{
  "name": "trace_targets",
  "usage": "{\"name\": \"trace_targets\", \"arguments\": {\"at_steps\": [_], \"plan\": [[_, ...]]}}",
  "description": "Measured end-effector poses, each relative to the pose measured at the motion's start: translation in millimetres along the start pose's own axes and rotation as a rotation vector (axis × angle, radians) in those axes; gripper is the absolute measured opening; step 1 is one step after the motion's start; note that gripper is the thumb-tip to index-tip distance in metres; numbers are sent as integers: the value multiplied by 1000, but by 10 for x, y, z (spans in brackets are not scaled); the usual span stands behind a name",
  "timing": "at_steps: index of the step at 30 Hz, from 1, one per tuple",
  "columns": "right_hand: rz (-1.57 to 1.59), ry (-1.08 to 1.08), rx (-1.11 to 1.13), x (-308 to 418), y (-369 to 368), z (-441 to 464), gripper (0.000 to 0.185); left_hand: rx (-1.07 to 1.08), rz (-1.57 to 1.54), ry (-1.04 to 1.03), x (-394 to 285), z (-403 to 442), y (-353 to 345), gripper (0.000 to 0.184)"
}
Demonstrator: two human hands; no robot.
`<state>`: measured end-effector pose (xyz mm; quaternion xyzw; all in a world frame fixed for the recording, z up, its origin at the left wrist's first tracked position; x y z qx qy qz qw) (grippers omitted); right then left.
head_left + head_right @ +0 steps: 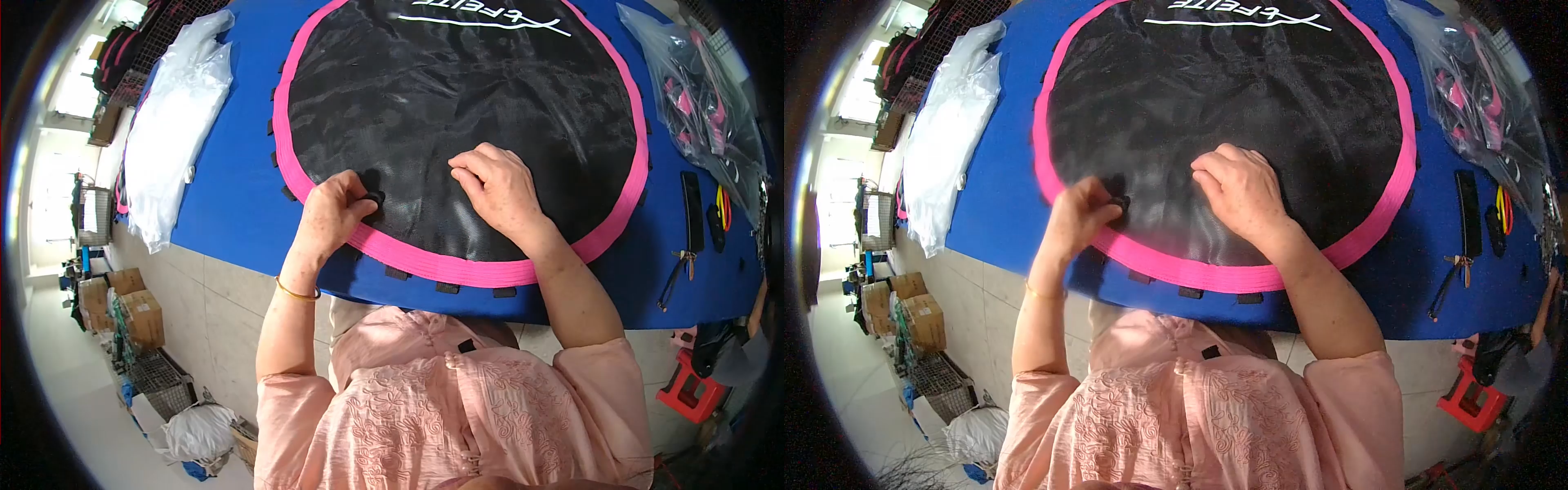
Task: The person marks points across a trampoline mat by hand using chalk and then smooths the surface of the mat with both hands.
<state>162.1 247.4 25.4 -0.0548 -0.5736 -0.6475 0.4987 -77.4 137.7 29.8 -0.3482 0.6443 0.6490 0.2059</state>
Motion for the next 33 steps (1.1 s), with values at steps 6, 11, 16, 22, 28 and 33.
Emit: {"name": "trace_targets", "arguments": {"at_steps": [6,11,16,22,28,33], "plan": [[7,5,-14,12,7,6,8,97,11,-133,-335,-63,-334,22],[3,22,-20,15,13,7,9,78,-2,-186,-573,0,-497,21],[13,21,-30,16,20,5,9,20,-12,-183,-459,183,-429,21],[18,9,-15,4,10,4,10,179,-10,-108,-478,100,-457,22],[5,18,-23,-5,-6,-1,10,159,47,-269,-715,-47,-598,24],[6,6,-4,4,2,3,9,61,31,-148,-462,185,-480,23]]}}
Point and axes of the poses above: each hand's wrist, its own z-axis towards the middle knuckle, its own y-axis out of the back of the hand, x = y × z, the point moved 7 cm from there along z, towards the middle knuckle, and after that the axes turned 9 degrees about -y, right-handed, at the moved point
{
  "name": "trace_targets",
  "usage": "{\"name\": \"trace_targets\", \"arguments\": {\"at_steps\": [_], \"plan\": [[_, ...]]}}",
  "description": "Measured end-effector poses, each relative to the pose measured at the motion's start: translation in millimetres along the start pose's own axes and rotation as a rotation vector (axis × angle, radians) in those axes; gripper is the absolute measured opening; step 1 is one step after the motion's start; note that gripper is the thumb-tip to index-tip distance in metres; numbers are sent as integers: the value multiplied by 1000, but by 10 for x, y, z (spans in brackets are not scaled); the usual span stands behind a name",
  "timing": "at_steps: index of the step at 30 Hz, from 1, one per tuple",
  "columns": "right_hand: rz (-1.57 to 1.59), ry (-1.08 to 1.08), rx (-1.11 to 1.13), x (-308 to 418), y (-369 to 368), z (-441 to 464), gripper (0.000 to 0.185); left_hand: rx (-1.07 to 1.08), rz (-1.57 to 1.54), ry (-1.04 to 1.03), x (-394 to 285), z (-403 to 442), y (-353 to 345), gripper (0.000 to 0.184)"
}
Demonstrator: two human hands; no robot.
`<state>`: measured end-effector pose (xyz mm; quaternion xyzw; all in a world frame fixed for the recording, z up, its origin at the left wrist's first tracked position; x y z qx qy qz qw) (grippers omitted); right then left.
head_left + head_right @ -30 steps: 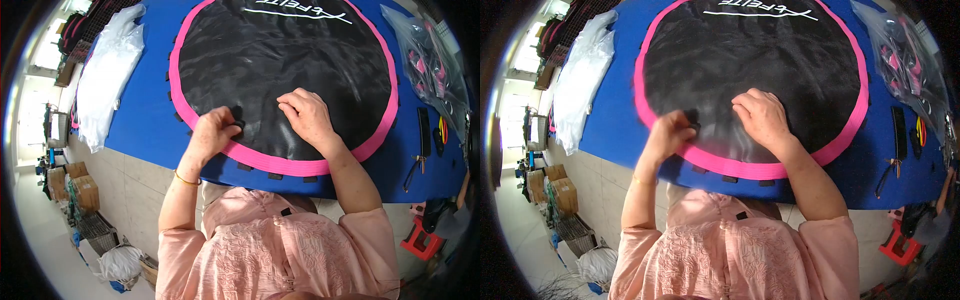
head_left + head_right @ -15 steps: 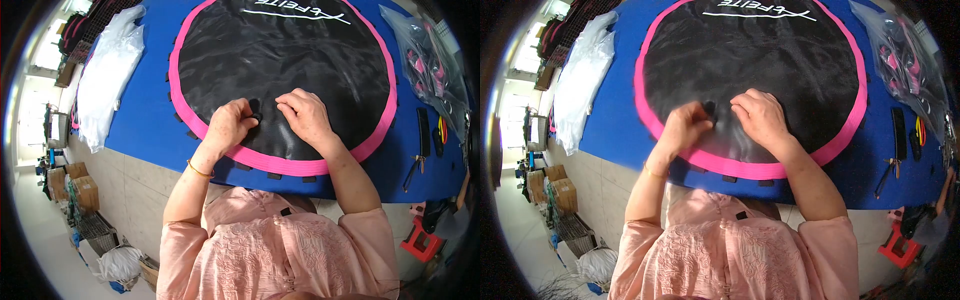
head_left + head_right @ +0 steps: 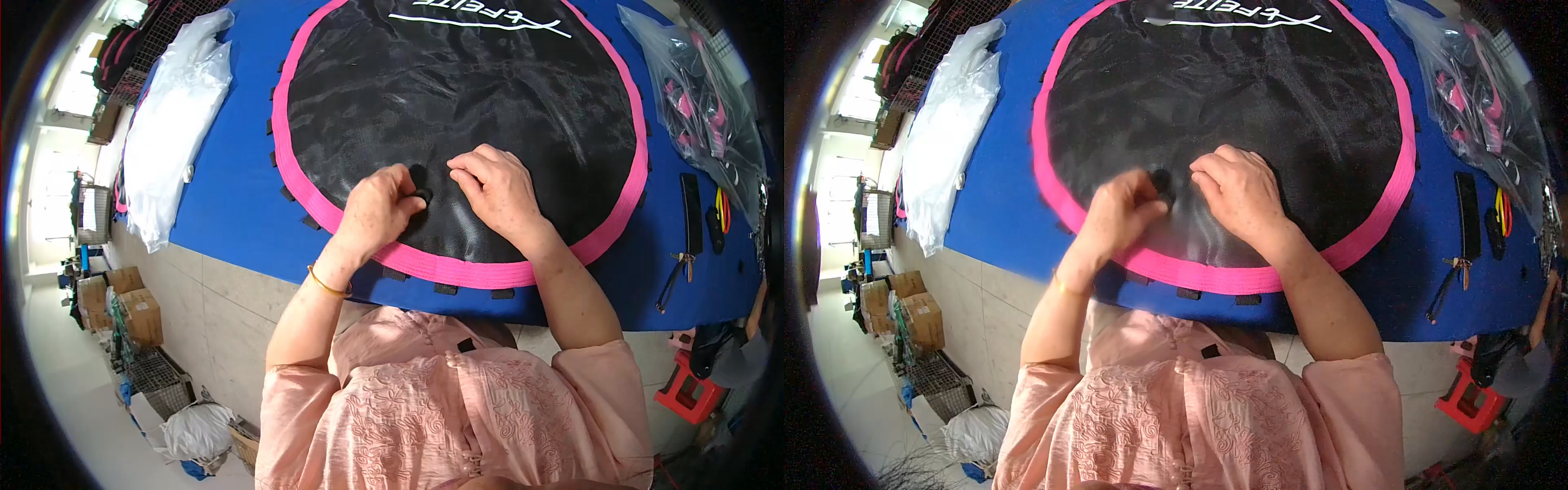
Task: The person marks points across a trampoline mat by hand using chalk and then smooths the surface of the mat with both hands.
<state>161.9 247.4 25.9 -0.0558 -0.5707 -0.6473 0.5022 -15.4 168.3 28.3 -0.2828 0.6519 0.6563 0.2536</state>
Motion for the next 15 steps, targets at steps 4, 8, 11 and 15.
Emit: {"name": "trace_targets", "arguments": {"at_steps": [4,8,11,15], "plan": [[4,6,-12,-2,-3,0,9,-80,63,22,126,35,199,24],[2,0,-3,-21,-6,-11,9,-104,-29,147,257,-50,234,22],[11,5,-3,15,4,0,9,-166,-59,85,241,-161,185,21],[20,-3,1,22,19,4,9,-281,-7,-58,103,-290,141,20]]}}
Point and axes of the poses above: each hand's wrist, its own z-axis towards the middle knuckle, its own y-axis out of the back of the hand, x = y × z, the point moved 7 cm from there along z, towards the middle knuckle, and after that the axes turned 9 degrees about -y, right-handed, at the moved point
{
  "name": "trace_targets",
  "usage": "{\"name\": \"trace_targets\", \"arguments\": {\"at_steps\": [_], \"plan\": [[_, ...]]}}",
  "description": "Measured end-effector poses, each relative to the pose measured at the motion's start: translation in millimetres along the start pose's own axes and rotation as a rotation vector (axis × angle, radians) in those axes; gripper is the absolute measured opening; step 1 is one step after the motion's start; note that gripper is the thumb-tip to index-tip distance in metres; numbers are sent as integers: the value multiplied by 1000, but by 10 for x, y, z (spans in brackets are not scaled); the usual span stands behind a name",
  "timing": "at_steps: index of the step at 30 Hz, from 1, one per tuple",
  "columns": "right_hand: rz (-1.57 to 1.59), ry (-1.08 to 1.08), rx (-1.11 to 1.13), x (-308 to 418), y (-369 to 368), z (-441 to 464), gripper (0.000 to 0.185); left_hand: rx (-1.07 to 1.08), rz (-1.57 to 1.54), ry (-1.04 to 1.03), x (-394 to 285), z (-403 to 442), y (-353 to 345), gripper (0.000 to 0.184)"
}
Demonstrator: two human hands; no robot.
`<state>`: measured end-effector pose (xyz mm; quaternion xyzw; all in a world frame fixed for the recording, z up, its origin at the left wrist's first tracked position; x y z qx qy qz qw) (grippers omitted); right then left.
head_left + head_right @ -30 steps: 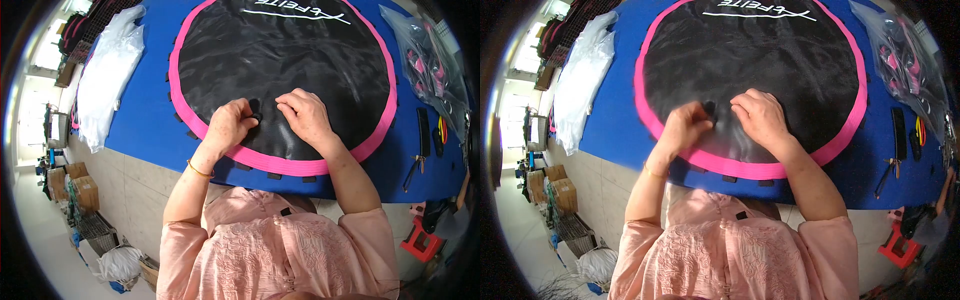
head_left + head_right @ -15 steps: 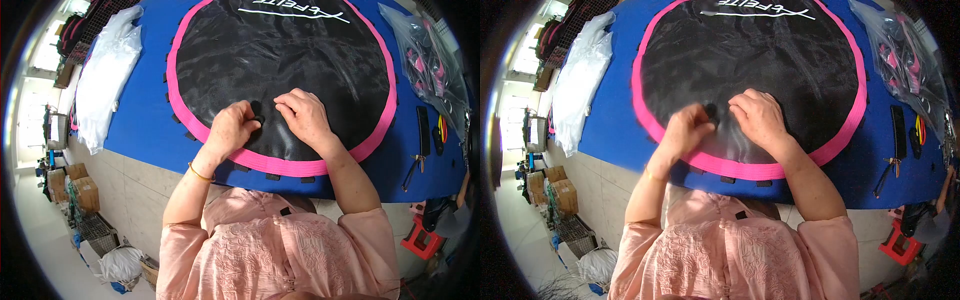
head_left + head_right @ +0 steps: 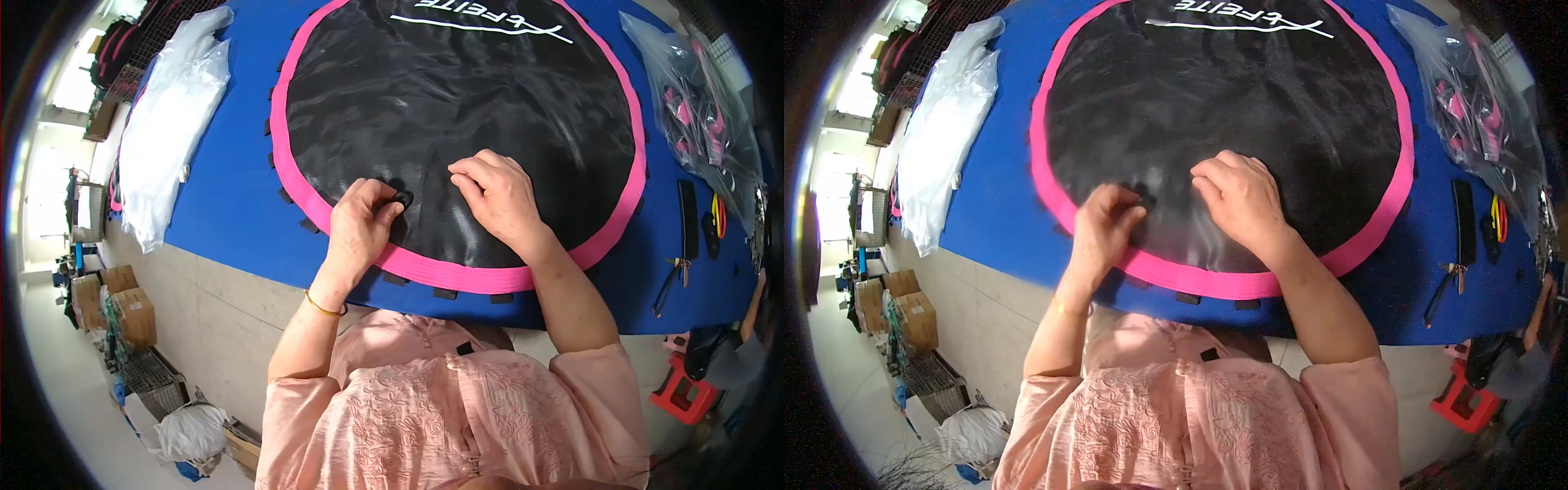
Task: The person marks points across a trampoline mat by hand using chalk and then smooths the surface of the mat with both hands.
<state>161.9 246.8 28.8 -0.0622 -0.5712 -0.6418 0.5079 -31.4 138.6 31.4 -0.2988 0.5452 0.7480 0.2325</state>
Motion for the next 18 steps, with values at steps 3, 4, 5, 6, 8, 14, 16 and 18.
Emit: {"name": "trace_targets", "arguments": {"at_steps": [3,4,5,6,8,14,16,18], "plan": [[-18,13,5,15,-1,1,9,-46,33,-51,-66,-80,2,21],[-21,18,10,20,-3,3,9,-60,46,-86,-89,-107,-3,22],[-23,19,12,22,-1,5,10,-68,37,-91,-107,-127,-8,23],[-27,19,12,27,1,9,10,-75,32,-91,-99,-144,-18,23],[-37,18,10,26,-4,10,11,-105,30,-125,-89,-169,-38,24],[-15,-22,60,105,-36,6,13,-150,-24,-147,-64,-174,-36,23],[20,-38,81,176,-66,-30,14,-155,-33,-171,-66,-183,-34,23],[76,49,136,356,-118,-46,16,-162,-21,-177,-70,-172,-40,23]]}}
Point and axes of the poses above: each hand's wrist, its own z-axis towards the middle knuckle, its own y-axis out of the back of the hand, x = y × z, the point moved 7 cm from there along z, towards the middle knuckle, and after that the axes turned 9 degrees about -y, right-handed, at the moved point
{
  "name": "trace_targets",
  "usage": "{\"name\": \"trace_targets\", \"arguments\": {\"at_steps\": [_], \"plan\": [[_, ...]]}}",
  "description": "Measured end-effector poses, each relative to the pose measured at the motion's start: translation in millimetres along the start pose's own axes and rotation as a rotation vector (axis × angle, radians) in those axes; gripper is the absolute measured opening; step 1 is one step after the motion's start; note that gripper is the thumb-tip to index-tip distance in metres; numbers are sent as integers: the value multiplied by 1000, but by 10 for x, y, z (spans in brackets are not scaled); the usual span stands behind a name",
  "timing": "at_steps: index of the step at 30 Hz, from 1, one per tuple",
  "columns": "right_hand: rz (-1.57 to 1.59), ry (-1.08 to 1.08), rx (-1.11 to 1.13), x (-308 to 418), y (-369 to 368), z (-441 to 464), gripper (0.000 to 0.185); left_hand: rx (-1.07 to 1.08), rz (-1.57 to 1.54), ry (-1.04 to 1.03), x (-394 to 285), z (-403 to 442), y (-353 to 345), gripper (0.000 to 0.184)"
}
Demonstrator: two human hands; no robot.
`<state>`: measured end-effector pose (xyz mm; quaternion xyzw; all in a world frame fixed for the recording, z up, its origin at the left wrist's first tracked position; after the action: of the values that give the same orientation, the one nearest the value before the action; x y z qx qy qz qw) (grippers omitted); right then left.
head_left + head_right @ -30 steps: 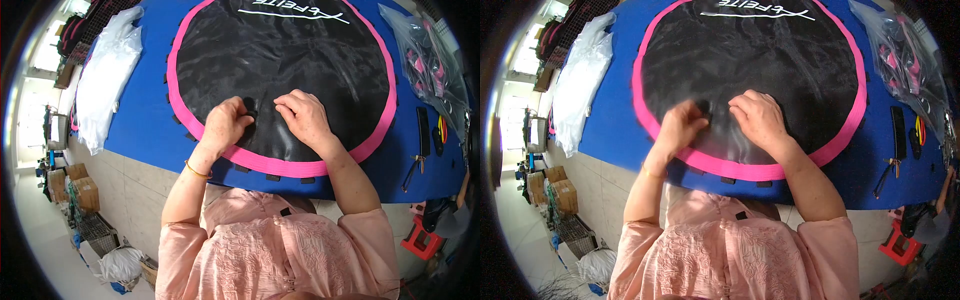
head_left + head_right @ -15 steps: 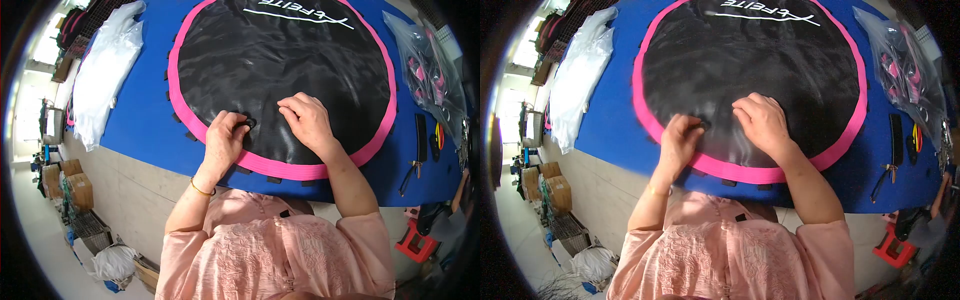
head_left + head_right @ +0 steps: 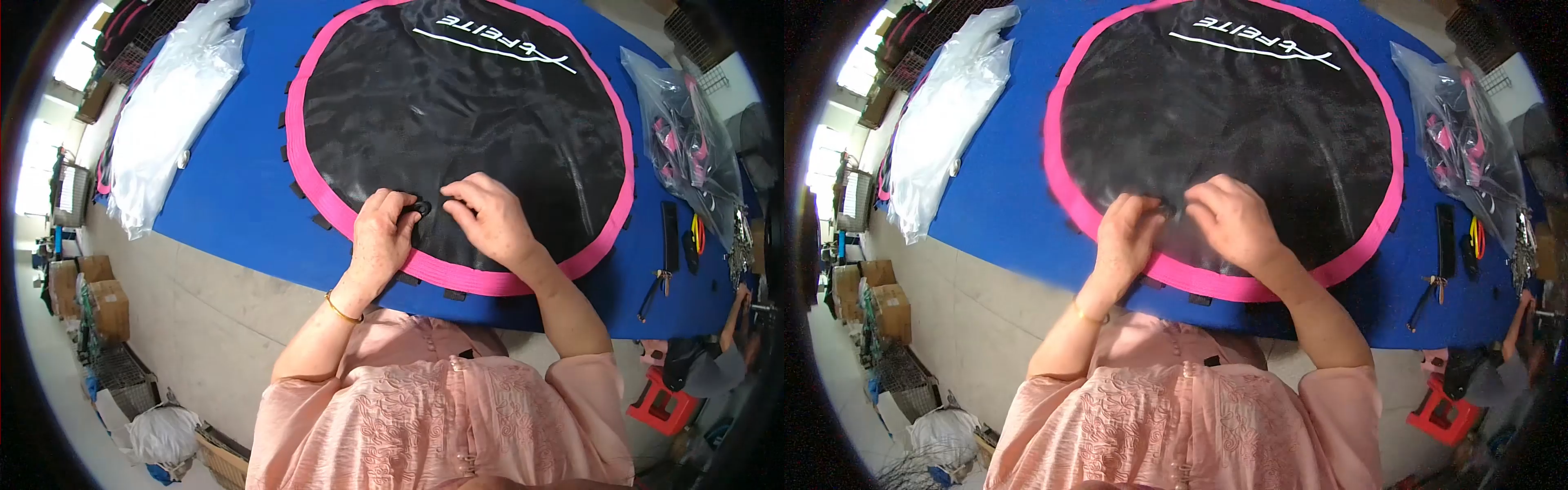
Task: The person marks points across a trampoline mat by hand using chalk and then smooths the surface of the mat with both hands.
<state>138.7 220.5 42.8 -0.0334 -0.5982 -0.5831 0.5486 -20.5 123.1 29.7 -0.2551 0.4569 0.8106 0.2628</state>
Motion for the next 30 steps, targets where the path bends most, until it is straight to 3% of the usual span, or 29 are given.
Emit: {"name": "trace_targets", "arguments": {"at_steps": [6,16,20,24,30], "plan": [[-13,52,135,253,-215,41,27,-36,8,-88,6,-43,-61,25],[-10,-63,187,276,-382,64,12,-33,-13,-23,103,-96,-56,35],[-56,-70,122,276,-394,-12,10,14,-184,-23,34,-161,202,43],[-92,-83,92,272,-355,-72,12,61,101,-167,82,-257,564,32],[-169,-141,-81,157,-157,-25,19,207,155,-221,200,-374,693,43]]}}
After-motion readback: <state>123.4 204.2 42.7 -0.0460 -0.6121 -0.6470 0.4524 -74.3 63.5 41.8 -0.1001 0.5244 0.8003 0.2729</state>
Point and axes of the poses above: each hand's wrist, its own z-axis towards the middle knuckle, its own y-axis out of the back of the hand, x = y × z, the point moved 7 cm from there along z, towards the middle knuckle, and after that the axes turned 9 degrees about -y, right-handed, at the moved point
